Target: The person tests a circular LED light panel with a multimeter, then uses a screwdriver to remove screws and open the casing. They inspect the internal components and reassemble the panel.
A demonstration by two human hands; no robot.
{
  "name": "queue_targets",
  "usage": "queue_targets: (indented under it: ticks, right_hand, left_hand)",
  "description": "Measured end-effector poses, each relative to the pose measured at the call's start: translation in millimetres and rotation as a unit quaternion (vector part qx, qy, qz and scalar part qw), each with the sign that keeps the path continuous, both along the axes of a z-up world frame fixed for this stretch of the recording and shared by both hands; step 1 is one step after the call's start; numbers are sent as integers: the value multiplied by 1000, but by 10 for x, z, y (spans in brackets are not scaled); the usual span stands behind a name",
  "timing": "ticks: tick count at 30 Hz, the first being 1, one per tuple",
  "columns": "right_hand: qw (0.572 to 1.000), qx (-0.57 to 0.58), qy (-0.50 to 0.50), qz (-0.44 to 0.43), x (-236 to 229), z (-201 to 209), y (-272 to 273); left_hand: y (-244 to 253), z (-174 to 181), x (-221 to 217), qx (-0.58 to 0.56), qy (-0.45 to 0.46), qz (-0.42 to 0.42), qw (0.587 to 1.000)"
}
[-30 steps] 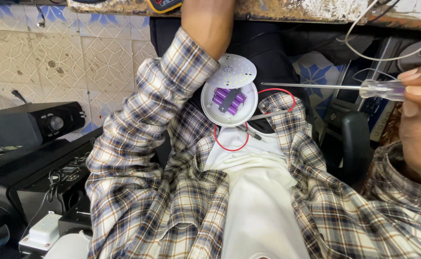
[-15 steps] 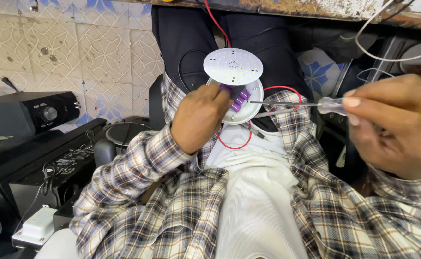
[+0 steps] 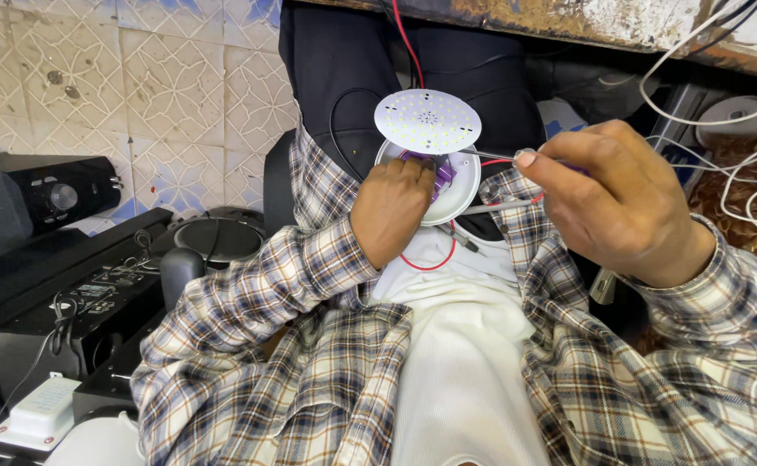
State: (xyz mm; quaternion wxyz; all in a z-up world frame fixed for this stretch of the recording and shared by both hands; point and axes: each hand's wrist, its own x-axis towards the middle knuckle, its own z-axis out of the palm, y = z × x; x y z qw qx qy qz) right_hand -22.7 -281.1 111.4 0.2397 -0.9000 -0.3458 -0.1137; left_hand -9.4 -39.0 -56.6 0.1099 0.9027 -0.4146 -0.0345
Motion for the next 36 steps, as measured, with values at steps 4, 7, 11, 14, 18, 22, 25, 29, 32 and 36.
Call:
queue_targets:
  ticks: [4, 7, 11, 14, 18, 22, 25, 29, 32, 36]
  right_hand:
    - [1000, 21, 11, -17, -9, -6, -7]
    - [1000, 21, 11, -4, 10, 19, 26]
    - [1000, -4, 29, 4, 37, -7, 32]
    - [1000, -15, 19, 2, 61, -2, 60]
    - [1000, -18, 17, 8, 80, 14, 86]
    - [1000, -13, 17, 20, 92, 34, 91]
    - [999, -15, 24, 20, 93, 13, 85]
    - [999, -19, 20, 19, 116, 20, 98]
    - [998, -3, 38, 43, 160, 63, 123]
    - [991, -72, 79, 82, 222, 201, 264]
  left_hand:
    - [-13, -5, -21, 2, -6, 8, 1000]
    - [-14, -5, -31, -4, -13, 4, 1000]
    - [-18, -7, -33, 3, -13, -1, 1000]
    - [-16, 2, -31, 3, -13, -11, 1000]
    - [-21, 15, -29, -5, -20, -7, 1000]
    - [-20, 26, -26, 3, -25, -7, 1000]
    - [-27, -4, -34, 8, -24, -5, 1000]
    - [-29, 5, -31, 11, -25, -4, 1000]
    - [-34, 9, -35, 11, -25, -1, 1000]
    - [-55, -20, -81, 4, -33, -4, 999]
